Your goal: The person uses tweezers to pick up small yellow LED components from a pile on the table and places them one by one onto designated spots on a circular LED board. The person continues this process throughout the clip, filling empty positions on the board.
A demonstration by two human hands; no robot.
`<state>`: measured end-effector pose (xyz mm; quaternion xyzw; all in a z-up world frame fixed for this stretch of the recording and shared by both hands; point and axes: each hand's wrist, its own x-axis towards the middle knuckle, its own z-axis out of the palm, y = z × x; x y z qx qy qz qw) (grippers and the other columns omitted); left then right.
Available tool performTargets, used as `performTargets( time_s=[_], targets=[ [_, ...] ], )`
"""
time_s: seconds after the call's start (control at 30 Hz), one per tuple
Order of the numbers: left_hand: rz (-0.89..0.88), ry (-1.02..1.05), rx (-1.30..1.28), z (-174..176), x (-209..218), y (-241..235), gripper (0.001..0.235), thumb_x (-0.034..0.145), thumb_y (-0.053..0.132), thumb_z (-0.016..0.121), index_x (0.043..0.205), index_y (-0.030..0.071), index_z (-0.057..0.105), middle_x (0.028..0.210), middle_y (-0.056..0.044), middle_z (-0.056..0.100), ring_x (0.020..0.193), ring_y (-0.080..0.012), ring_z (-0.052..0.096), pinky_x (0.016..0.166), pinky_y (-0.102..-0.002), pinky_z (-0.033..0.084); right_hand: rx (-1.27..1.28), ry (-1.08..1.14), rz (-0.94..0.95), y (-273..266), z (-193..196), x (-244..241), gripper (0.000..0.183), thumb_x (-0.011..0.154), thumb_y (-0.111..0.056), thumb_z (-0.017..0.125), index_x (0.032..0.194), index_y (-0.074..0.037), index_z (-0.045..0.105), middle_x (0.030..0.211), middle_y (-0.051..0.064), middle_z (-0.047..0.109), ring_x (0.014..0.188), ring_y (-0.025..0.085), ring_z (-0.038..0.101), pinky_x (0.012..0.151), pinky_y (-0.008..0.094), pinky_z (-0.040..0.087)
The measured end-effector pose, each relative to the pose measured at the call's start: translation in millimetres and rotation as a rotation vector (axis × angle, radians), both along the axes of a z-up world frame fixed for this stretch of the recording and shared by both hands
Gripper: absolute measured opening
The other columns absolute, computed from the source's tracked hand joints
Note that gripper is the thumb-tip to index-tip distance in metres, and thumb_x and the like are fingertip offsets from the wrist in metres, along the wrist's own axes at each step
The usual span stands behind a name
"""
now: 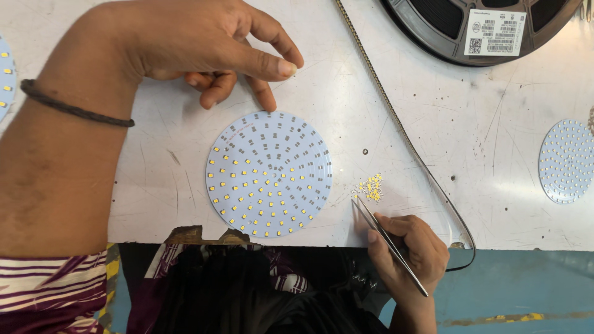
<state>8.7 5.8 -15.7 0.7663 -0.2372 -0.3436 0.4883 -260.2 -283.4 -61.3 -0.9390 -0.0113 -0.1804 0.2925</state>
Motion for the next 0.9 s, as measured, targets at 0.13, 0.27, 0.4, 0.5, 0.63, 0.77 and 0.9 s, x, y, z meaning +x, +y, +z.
performTargets(
  time_s=[0.13, 0.27, 0.4, 0.5, 0.63, 0.77, 0.9],
  targets=[
    [-0.07, 0.05, -0.058, -5, 3, 2, 0.061, 0.085, 0.043, 0.072, 0.13, 0.002, 0.065, 0.091, -0.02, 0.079, 0.033, -0.0087, 0.056, 0.029, -0.018, 0.035, -0.001, -0.002, -0.009, 0, 0, -2, 0.016, 0.083, -0.008, 0.078, 0.085, 0.004, 0.067, 0.077, 0.01, 0.07, 0.063, 0.013, 0.063, 0.056, 0.024, 0.044],
    [-0.118, 0.09, -0.071, -4, 3, -3, 0.057, 0.089, 0.045, 0.072, 0.132, 0.008, 0.068, 0.094, -0.018, 0.081, 0.037, -0.0078, 0.056, 0.03, -0.02, 0.032, 0.078, 0.003, -0.031, 16, 3, -6, 0.016, 0.084, -0.007, 0.077, 0.085, 0.003, 0.065, 0.073, 0.008, 0.066, 0.057, 0.012, 0.059, 0.054, 0.024, 0.043],
    [-0.063, 0.069, 0.012, 1, -3, -5, 0.052, 0.083, 0.042, 0.069, 0.125, 0.012, 0.068, 0.086, -0.017, 0.082, 0.037, -0.0088, 0.056, 0.03, -0.021, 0.031, 0.054, 0.024, 0.12, 49, 2, -2, 0.015, 0.08, -0.007, 0.076, 0.087, 0.0, 0.066, 0.07, 0.008, 0.062, 0.057, 0.014, 0.059, 0.056, 0.025, 0.045],
    [-0.039, 0.062, 0.02, 7, -7, -5, 0.05, 0.082, 0.042, 0.071, 0.121, 0.012, 0.069, 0.083, -0.016, 0.082, 0.035, -0.0099, 0.056, 0.03, -0.021, 0.032, 0.06, -0.039, 0.204, 68, -2, 13, 0.015, 0.082, -0.008, 0.078, 0.086, -0.001, 0.066, 0.07, 0.008, 0.066, 0.056, 0.015, 0.06, 0.053, 0.026, 0.044],
    [-0.029, 0.066, 0.006, 10, -10, -6, 0.049, 0.081, 0.043, 0.072, 0.118, 0.011, 0.071, 0.081, -0.017, 0.081, 0.034, -0.0096, 0.056, 0.029, -0.02, 0.032, -0.014, 0.052, 0.19, 68, 6, 24, 0.017, 0.082, -0.011, 0.081, 0.091, -0.002, 0.071, 0.077, 0.009, 0.07, 0.063, 0.015, 0.067, 0.058, 0.026, 0.05],
    [-0.028, 0.045, 0.001, 8, -10, -6, 0.048, 0.081, 0.043, 0.073, 0.116, 0.011, 0.071, 0.08, -0.017, 0.081, 0.033, -0.0095, 0.057, 0.029, -0.019, 0.031, 0.032, 0.136, 0.145, 67, 10, 26, 0.018, 0.081, -0.011, 0.082, 0.093, -0.002, 0.072, 0.079, 0.008, 0.073, 0.062, 0.014, 0.069, 0.057, 0.024, 0.051],
    [-0.02, 0.019, 0.009, 4, -10, -6, 0.048, 0.08, 0.043, 0.073, 0.115, 0.011, 0.071, 0.078, -0.017, 0.081, 0.033, -0.0101, 0.057, 0.027, -0.019, 0.031, 0.02, 0.162, 0.141, 70, 12, 28, 0.019, 0.079, -0.01, 0.083, 0.093, -0.002, 0.073, 0.077, 0.008, 0.073, 0.061, 0.013, 0.069, 0.056, 0.024, 0.051]
  ],
)
